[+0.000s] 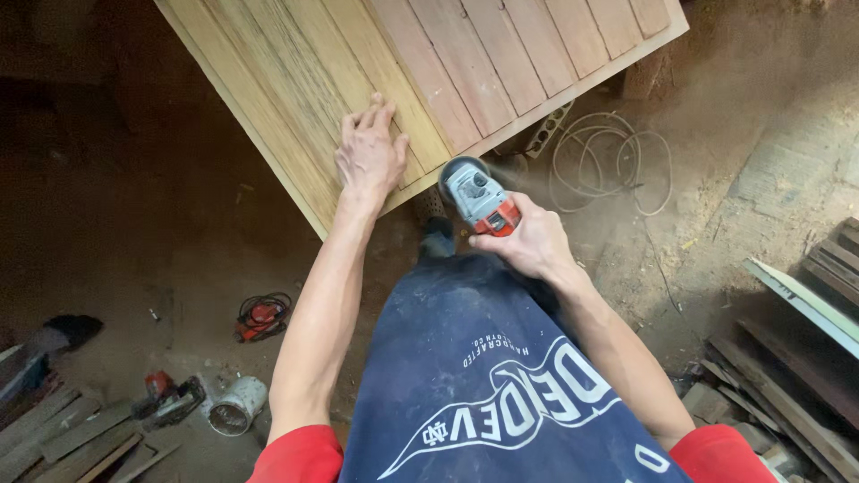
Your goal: The person uses an angle grinder with a sanding disc to smooth the surface of a wooden board. They move the tool across the board in long strokes, occasionally pausing to reposition their hands or the board.
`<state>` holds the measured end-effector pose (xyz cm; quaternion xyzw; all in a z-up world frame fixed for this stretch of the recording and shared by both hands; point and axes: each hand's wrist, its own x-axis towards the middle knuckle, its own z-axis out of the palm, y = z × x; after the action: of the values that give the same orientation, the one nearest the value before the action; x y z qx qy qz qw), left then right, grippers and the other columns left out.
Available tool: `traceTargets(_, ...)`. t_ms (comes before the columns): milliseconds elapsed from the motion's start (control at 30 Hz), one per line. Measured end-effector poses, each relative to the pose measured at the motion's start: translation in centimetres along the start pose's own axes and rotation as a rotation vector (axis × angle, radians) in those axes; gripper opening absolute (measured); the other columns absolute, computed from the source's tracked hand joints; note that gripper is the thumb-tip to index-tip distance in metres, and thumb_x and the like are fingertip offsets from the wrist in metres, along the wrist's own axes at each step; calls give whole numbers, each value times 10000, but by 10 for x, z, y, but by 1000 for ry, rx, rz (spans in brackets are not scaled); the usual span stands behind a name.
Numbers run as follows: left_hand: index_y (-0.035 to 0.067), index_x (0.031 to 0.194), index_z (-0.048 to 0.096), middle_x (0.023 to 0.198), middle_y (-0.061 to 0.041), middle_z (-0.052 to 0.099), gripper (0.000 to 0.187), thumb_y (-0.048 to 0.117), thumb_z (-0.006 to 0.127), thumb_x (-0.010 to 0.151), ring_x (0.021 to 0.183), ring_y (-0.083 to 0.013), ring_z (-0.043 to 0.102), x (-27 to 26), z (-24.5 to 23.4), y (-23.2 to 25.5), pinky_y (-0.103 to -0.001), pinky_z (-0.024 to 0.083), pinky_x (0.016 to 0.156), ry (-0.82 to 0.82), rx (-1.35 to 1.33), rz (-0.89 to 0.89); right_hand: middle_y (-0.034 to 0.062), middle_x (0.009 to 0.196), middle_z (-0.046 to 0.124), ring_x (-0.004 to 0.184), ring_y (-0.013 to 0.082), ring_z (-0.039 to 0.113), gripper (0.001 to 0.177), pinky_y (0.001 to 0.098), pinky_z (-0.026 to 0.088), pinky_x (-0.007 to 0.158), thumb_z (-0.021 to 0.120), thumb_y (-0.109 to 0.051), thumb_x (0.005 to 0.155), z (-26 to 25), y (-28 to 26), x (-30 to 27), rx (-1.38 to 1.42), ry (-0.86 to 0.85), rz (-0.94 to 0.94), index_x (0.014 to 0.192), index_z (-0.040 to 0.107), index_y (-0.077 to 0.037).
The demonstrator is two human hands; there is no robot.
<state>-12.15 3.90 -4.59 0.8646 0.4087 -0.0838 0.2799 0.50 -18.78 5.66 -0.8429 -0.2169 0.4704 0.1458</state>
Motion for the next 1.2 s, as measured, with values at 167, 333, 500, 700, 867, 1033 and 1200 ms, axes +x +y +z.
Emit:
traceTargets(167, 162, 1425, 560, 1577, 1, 467, 589, 290, 738, 878, 1288, -301, 493, 0, 1, -2, -461, 536, 990, -3, 3, -1, 154, 1079, 760, 985, 252, 742, 825, 358, 556, 918, 905, -469, 604, -17, 19, 6, 78, 139, 4, 1257, 649, -34)
traceTargets(333, 145, 1444, 548, 1583, -23, 463, 680, 338, 784, 836, 1294, -312, 483, 0, 2, 4, -460, 531, 995, 11, 27, -4, 141, 1005, 763, 916, 229, 730, 683, 359, 553, 864, 914, -435, 640, -54, 35, 17, 75, 218, 51, 1142, 700, -24)
traceTargets(500, 119, 1417, 544, 1594, -52, 429, 838, 470, 861, 726, 1315, -318, 458, 0, -2, 16, -474, 519, 995, -10, 19, -48, 115, 970, 769, 878, 198, 731, 621, 342, 560, 838, 891, -424, 675, -79, 42, 22, 152, 267, 51, 1109, 702, -22)
traceTargets(700, 127, 1413, 550, 1587, -55, 430, 809, 479, 846, 747, 1331, -324, 447, 0, -2, 15, -472, 511, 1019, -11, 22, -45, 139, 1008, 764, 929, 221, 740, 679, 356, 558, 867, 905, -421, 648, -55, 29, 13, 77, 184, 2, 1146, 692, -11)
traceTargets(867, 99, 1414, 535, 1591, -70, 408, 774, 463, 822, 794, 1331, -338, 433, 0, -1, 13, -490, 499, 1002, -24, 66, -20, 160, 1104, 743, 992, 267, 729, 881, 368, 548, 927, 900, -491, 607, -11, 5, 4, -4, 3, -10, 1306, 608, -40)
traceTargets(1033, 110, 1421, 544, 1601, -70, 418, 772, 447, 823, 785, 1353, -329, 446, -4, 0, 14, -474, 507, 1051, 16, 26, -8, 174, 1106, 750, 1016, 296, 727, 900, 381, 549, 928, 882, -502, 601, -5, -2, 1, -23, -3, 33, 1336, 608, -61)
traceTargets(1200, 81, 1400, 535, 1584, -95, 411, 821, 482, 834, 750, 1363, -354, 418, -2, -5, 26, -500, 511, 1004, -25, 50, -61, 163, 1102, 748, 1003, 270, 733, 848, 366, 554, 925, 897, -491, 603, -32, 23, 12, 46, 119, 27, 1270, 642, -33)
